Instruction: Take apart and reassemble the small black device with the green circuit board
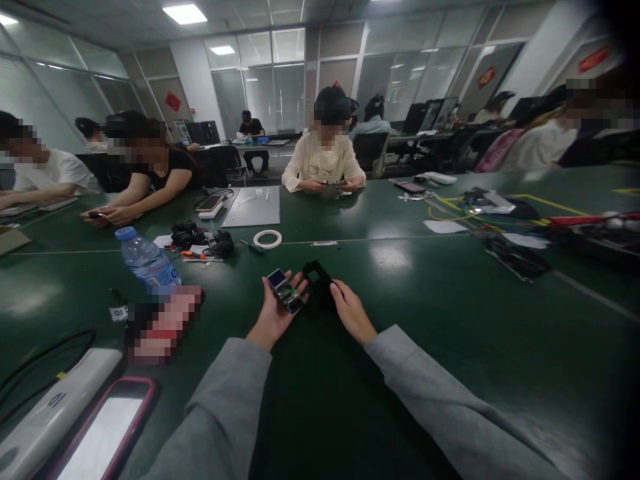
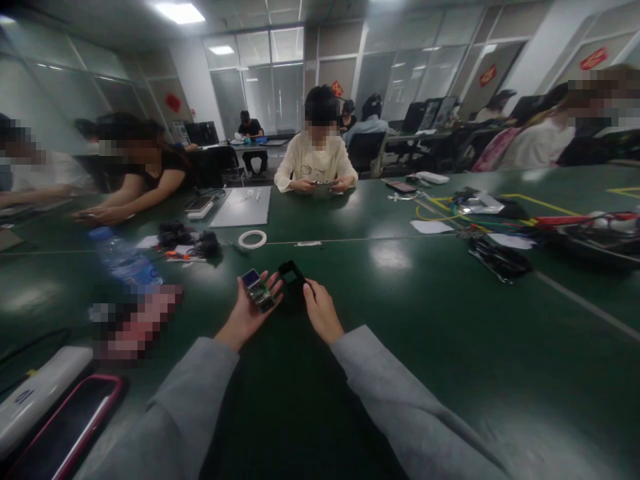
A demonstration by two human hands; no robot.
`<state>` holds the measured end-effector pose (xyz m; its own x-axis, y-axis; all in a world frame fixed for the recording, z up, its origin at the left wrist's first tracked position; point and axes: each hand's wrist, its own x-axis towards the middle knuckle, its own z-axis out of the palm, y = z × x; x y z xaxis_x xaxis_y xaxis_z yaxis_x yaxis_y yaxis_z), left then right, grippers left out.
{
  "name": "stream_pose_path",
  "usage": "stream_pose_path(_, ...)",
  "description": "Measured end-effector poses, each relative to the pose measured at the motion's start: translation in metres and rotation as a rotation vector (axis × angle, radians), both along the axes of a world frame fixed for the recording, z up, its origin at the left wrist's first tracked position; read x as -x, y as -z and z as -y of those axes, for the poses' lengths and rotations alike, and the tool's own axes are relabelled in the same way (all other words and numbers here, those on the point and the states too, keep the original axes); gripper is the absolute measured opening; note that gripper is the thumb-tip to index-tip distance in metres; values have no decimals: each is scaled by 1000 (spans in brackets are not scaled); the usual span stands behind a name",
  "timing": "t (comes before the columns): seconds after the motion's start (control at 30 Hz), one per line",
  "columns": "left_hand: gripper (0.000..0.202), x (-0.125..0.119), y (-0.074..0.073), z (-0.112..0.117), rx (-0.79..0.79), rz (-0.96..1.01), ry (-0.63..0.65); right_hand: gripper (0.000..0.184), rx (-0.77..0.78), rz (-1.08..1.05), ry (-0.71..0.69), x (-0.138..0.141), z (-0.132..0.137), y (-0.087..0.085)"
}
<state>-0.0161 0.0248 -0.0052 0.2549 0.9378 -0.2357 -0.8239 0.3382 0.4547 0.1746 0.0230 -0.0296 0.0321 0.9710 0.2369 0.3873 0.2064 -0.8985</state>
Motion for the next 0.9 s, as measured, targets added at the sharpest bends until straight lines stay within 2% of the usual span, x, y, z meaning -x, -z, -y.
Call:
stream_pose_path(0.43,57,1,3,-1,-30,27,10,43,-54,41,23,1,5,-2)
stream_pose_path(0.5,57,1,2,0,-24,32,1,51,-90,70,12,3,9,0)
stream_pose_path(0.6,56,2,2,0,-17,43,-15,75,-187,194,-62,10,15,0)
stream_pose_path(0.7,56,3,2,-1,-13,51,-16,63,-252,273,-30,6,12,0)
stream_pose_path(0.8,56,4,3,-1,-13,57,-12,57,-306,283,158,-36,0,1)
stream_pose_path(0.9,55,4,3,0,-6,65,-3,65,-360,341,427,-124,-4,2)
